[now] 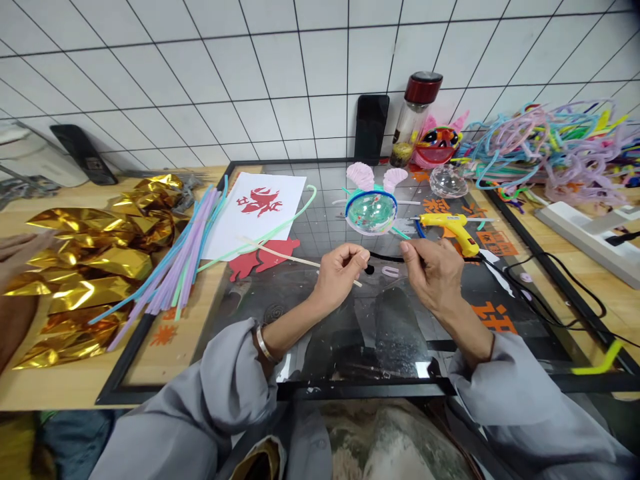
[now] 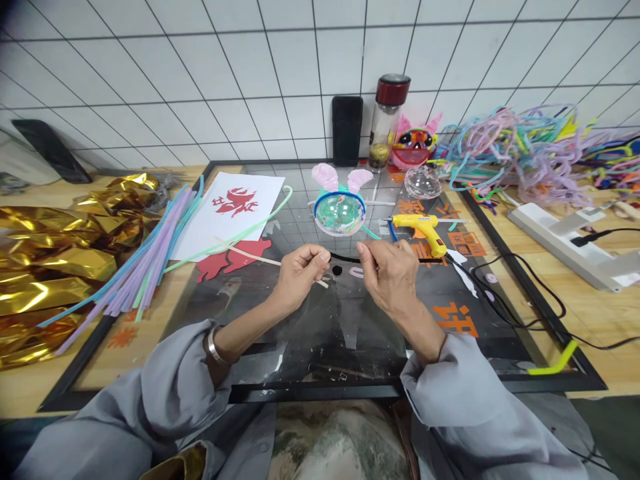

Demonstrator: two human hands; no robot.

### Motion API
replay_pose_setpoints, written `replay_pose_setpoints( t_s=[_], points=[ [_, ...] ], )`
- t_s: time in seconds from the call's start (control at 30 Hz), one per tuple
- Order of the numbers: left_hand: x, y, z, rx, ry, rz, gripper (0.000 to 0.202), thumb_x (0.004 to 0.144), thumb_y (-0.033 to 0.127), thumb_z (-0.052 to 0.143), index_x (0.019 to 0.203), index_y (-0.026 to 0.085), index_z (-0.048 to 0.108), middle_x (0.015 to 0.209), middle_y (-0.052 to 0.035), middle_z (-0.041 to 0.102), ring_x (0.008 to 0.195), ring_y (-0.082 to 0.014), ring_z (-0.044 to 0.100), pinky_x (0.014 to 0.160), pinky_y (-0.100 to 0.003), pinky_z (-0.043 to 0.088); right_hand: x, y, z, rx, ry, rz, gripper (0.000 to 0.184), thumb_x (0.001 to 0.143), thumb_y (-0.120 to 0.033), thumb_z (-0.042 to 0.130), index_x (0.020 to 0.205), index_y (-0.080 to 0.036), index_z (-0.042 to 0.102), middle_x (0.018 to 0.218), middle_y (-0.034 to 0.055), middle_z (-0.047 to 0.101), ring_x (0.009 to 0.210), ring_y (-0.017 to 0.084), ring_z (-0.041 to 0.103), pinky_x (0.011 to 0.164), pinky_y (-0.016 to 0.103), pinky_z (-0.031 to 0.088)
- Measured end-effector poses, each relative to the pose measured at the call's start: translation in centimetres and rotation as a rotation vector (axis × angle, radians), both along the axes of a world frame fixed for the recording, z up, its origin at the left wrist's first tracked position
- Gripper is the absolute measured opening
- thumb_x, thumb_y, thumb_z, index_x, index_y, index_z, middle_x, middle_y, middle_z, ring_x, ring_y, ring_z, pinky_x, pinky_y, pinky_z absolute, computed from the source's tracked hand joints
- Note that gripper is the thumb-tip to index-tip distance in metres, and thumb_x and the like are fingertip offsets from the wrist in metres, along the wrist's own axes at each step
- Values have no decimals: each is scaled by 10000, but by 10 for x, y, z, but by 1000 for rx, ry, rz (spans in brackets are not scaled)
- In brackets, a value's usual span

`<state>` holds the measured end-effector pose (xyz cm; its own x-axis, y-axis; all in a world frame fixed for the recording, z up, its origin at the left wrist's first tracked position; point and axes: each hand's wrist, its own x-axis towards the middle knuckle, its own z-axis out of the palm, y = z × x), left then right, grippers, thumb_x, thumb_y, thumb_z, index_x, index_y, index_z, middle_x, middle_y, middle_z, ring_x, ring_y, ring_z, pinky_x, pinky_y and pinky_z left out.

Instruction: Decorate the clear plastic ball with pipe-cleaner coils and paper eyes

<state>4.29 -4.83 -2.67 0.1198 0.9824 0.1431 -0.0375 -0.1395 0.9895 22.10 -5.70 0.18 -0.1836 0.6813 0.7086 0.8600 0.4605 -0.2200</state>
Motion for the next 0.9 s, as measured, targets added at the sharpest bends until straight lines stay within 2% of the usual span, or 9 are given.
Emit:
replay_pose_setpoints(
  t_s=[0.2, 0.3, 0.47, 0.63, 0.7, 0.8, 0.9],
  points=[
    [-3, 3, 3, 43, 2, 36, 286, 838, 417, 590, 718, 158, 567, 603, 33, 520, 500, -57, 421, 499, -199, 329, 1, 3, -1, -5, 7, -62, 317, 926, -291, 470, 665, -175, 607, 548, 7, 585, 509, 121, 448, 598, 300, 312],
    [-7, 8, 3, 65, -10, 63, 295, 838, 433, 589, 721, 162, 569, 640, 20, 548, 534, -66, 450, 519, -203, 343, 3, 3, 1, -31, 111, -85, 285, 915, -314, 481, 701, -188, 622, 589, 12, 606, 561, 136, 492, 616, 305, 335],
    [-12, 18, 0, 85, -66, 78, 299, 824, 450, 604, 739, 164, 581, 659, 14, 557, 552, -69, 411, 536, -208, 332, 7, 9, 2, -163, 609, -27, 307, 926, -413, 429, 841, -214, 646, 774, 36, 669, 716, 165, 600, 671, 316, 448],
    [-15, 25, 6, 19, -239, 49, 315, 772, 478, 649, 744, 177, 560, 683, 14, 529, 621, -81, 445, 587, -203, 367, 19, 23, -4, -248, 1096, 19, 331, 870, -485, 479, 823, -194, 630, 692, 25, 633, 624, 156, 596, 574, 301, 473],
    [-19, 28, 9, -25, -284, -1, 347, 733, 505, 676, 734, 183, 547, 680, 18, 505, 639, -86, 451, 604, -206, 382, 28, 29, -6, -368, 1229, 61, 333, 845, -507, 503, 813, -196, 618, 628, 12, 607, 531, 142, 557, 487, 280, 436],
    [-27, 34, 12, -87, -286, -126, 382, 697, 536, 694, 742, 187, 545, 678, 20, 488, 635, -92, 453, 629, -226, 409, 39, 35, -9, -578, 1380, 222, 323, 823, -524, 511, 766, -215, 588, 535, -18, 543, 418, 115, 465, 437, 276, 416],
    [-34, 41, 8, 51, -121, -106, 378, 724, 552, 664, 720, 185, 577, 783, -21, 541, 772, -129, 521, 754, -270, 446, 39, 38, -11, -652, 1407, 300, 221, 781, -438, 580, 806, -220, 606, 622, -4, 585, 513, 123, 532, 491, 276, 474]
  ],
)
